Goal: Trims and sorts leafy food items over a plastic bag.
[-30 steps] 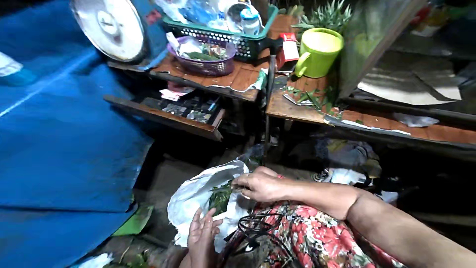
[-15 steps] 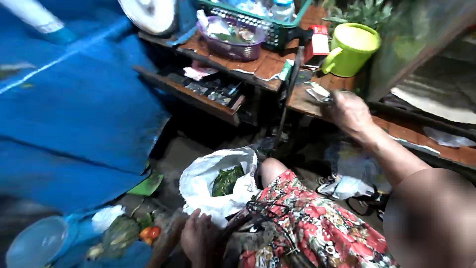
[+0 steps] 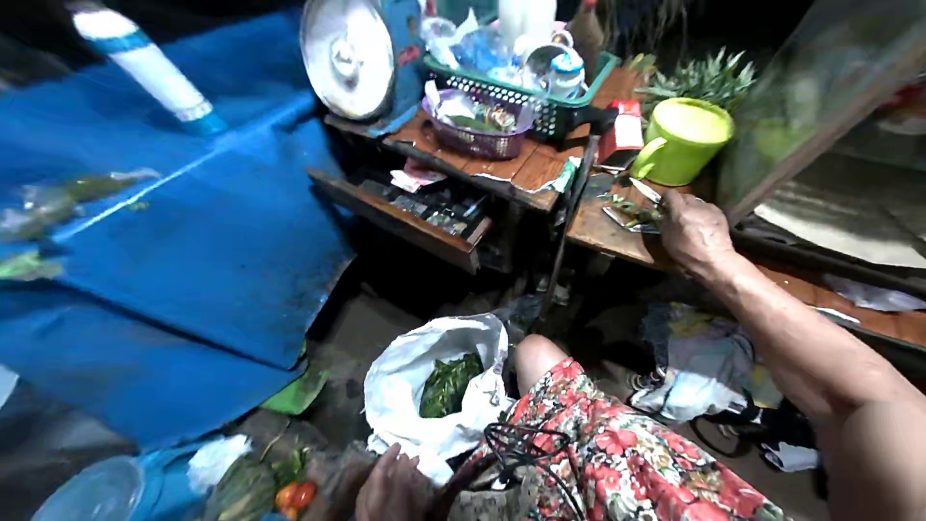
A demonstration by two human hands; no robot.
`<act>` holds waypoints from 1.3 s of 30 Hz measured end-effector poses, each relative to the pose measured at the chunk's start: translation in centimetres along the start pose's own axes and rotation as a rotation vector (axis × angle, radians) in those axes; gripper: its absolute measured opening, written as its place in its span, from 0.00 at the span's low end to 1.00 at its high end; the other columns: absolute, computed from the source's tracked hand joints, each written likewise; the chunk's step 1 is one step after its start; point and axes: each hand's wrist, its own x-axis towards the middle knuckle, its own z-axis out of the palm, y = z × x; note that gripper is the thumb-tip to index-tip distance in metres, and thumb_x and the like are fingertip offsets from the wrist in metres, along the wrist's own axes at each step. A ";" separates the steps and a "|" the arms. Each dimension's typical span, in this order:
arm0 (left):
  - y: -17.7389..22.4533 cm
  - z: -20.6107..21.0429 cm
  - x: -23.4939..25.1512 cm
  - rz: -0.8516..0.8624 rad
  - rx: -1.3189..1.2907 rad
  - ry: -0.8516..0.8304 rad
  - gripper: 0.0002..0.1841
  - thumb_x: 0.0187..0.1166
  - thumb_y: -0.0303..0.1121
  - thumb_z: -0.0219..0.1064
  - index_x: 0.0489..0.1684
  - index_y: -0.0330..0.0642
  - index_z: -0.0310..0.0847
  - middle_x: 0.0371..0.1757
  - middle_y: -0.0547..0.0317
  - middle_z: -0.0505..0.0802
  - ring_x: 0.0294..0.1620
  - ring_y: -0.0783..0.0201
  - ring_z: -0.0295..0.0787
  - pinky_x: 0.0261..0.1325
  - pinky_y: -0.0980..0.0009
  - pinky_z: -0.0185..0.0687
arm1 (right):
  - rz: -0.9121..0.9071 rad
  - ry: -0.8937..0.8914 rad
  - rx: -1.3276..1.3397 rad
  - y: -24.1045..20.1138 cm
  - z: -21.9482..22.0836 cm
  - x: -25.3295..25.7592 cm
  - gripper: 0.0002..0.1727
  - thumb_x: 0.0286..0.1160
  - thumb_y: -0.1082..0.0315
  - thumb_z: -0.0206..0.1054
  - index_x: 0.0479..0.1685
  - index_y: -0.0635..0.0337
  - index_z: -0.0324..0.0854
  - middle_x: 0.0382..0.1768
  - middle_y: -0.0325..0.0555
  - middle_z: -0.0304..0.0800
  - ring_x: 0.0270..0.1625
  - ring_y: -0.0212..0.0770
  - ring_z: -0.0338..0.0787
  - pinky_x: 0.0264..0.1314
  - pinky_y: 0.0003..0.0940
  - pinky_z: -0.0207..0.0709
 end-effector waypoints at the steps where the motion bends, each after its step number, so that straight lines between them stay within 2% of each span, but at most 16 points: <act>1: 0.1 0.0 0.2 -0.034 -0.041 0.001 0.17 0.84 0.26 0.60 0.67 0.30 0.78 0.43 0.52 0.90 0.31 0.70 0.87 0.36 0.70 0.88 | -0.012 0.029 0.025 0.0 -0.4 0.2 0.15 0.80 0.72 0.63 0.62 0.68 0.79 0.50 0.71 0.87 0.53 0.73 0.90 0.53 0.70 0.81; 4: 2.7 0.2 0.4 -0.143 -0.114 -0.003 0.17 0.84 0.26 0.60 0.68 0.30 0.76 0.51 0.51 0.89 0.34 0.69 0.88 0.37 0.71 0.88 | -0.007 0.079 0.234 -1.3 -2.0 0.1 0.19 0.82 0.71 0.61 0.69 0.67 0.78 0.53 0.68 0.89 0.52 0.69 0.91 0.55 0.68 0.82; 5: 4.1 0.4 0.4 -0.152 -0.116 -0.014 0.16 0.84 0.26 0.59 0.67 0.30 0.77 0.51 0.51 0.90 0.35 0.70 0.88 0.37 0.71 0.87 | 0.011 0.073 0.369 -2.2 -2.5 -0.2 0.19 0.83 0.71 0.61 0.71 0.65 0.78 0.52 0.64 0.90 0.49 0.63 0.92 0.54 0.64 0.83; 7: 6.8 0.9 0.6 -0.100 -0.112 -0.066 0.13 0.83 0.27 0.61 0.60 0.31 0.80 0.48 0.54 0.93 0.33 0.72 0.89 0.36 0.74 0.86 | 0.048 0.024 0.703 -4.8 -3.1 -1.0 0.20 0.82 0.71 0.63 0.72 0.62 0.77 0.50 0.55 0.91 0.43 0.45 0.91 0.50 0.47 0.86; 9: 9.7 1.7 0.8 0.015 -0.104 -0.165 0.12 0.83 0.28 0.59 0.56 0.32 0.82 0.48 0.58 0.93 0.35 0.74 0.90 0.37 0.77 0.86 | 0.058 -0.064 1.046 -8.6 -2.8 -2.5 0.21 0.78 0.74 0.65 0.70 0.61 0.78 0.44 0.45 0.90 0.33 0.32 0.85 0.34 0.31 0.82; 11: 12.4 3.0 1.0 0.137 -0.123 -0.269 0.11 0.82 0.28 0.58 0.52 0.33 0.83 0.48 0.58 0.94 0.36 0.72 0.91 0.39 0.75 0.88 | 0.043 -0.178 1.270 -13.0 -2.0 -4.6 0.21 0.74 0.75 0.67 0.68 0.63 0.79 0.39 0.44 0.90 0.28 0.32 0.84 0.27 0.30 0.80; 13: 14.8 4.8 0.7 0.211 -0.130 -0.370 0.11 0.82 0.28 0.58 0.51 0.33 0.84 0.48 0.59 0.95 0.37 0.72 0.92 0.41 0.74 0.89 | 0.007 -0.298 1.425 -17.2 -1.1 -6.8 0.22 0.71 0.77 0.69 0.67 0.65 0.79 0.40 0.42 0.90 0.30 0.29 0.85 0.31 0.26 0.82; 16: 17.2 7.5 -0.7 0.182 -0.192 -0.483 0.15 0.84 0.28 0.58 0.61 0.30 0.81 0.53 0.57 0.93 0.42 0.70 0.91 0.47 0.72 0.90 | -0.030 -0.454 1.605 -22.0 0.0 -9.6 0.21 0.71 0.80 0.69 0.65 0.69 0.79 0.42 0.42 0.92 0.37 0.26 0.88 0.42 0.23 0.85; 18: 17.2 8.8 -1.6 0.182 -0.265 -0.500 0.17 0.83 0.29 0.59 0.64 0.27 0.78 0.52 0.56 0.92 0.42 0.70 0.91 0.49 0.71 0.90 | -0.032 -0.517 1.659 -23.9 0.6 -10.8 0.20 0.71 0.80 0.69 0.64 0.69 0.80 0.43 0.42 0.92 0.39 0.25 0.89 0.45 0.22 0.86; 22: 15.7 10.2 -2.0 0.213 -0.372 -0.447 0.10 0.83 0.28 0.62 0.53 0.31 0.83 0.41 0.60 0.93 0.39 0.70 0.90 0.46 0.71 0.89 | -0.030 -0.585 1.626 -25.3 1.6 -11.9 0.18 0.72 0.79 0.69 0.61 0.67 0.82 0.42 0.41 0.93 0.39 0.26 0.90 0.45 0.23 0.86; 26: 15.1 10.0 -1.7 0.109 -0.384 -0.384 0.08 0.84 0.26 0.63 0.48 0.31 0.86 0.37 0.57 0.94 0.34 0.66 0.92 0.42 0.69 0.92 | -0.040 -0.616 1.590 -25.4 2.6 -11.9 0.18 0.71 0.80 0.69 0.61 0.65 0.82 0.41 0.41 0.92 0.36 0.26 0.89 0.41 0.22 0.85; 29: 15.2 9.7 -1.4 0.030 -0.356 -0.362 0.06 0.82 0.25 0.65 0.39 0.32 0.87 0.30 0.57 0.94 0.29 0.65 0.93 0.38 0.69 0.93 | -0.038 -0.634 1.552 -25.5 3.1 -12.1 0.18 0.72 0.79 0.69 0.62 0.65 0.82 0.41 0.42 0.92 0.34 0.27 0.88 0.38 0.23 0.84; 33: 15.3 9.3 -1.0 -0.007 -0.352 -0.341 0.07 0.84 0.24 0.62 0.38 0.32 0.85 0.30 0.57 0.94 0.30 0.66 0.93 0.38 0.72 0.91 | -0.023 -0.661 1.516 -25.4 3.6 -12.3 0.18 0.74 0.78 0.68 0.64 0.65 0.81 0.40 0.42 0.92 0.35 0.28 0.88 0.38 0.23 0.83; 36: 15.0 8.8 -0.5 -0.018 -0.383 -0.286 0.09 0.85 0.25 0.57 0.36 0.35 0.83 0.28 0.58 0.93 0.30 0.66 0.92 0.40 0.71 0.90 | -0.026 -0.704 1.487 -24.6 4.0 -12.2 0.18 0.76 0.73 0.71 0.64 0.65 0.80 0.38 0.42 0.93 0.35 0.30 0.91 0.40 0.26 0.87; 39: 14.7 8.3 -0.2 -0.021 -0.406 -0.246 0.10 0.85 0.24 0.54 0.34 0.37 0.81 0.26 0.60 0.92 0.28 0.66 0.92 0.40 0.70 0.90 | -0.098 -0.831 1.473 -23.5 4.6 -12.4 0.21 0.76 0.64 0.73 0.63 0.66 0.81 0.39 0.39 0.93 0.36 0.27 0.90 0.42 0.24 0.86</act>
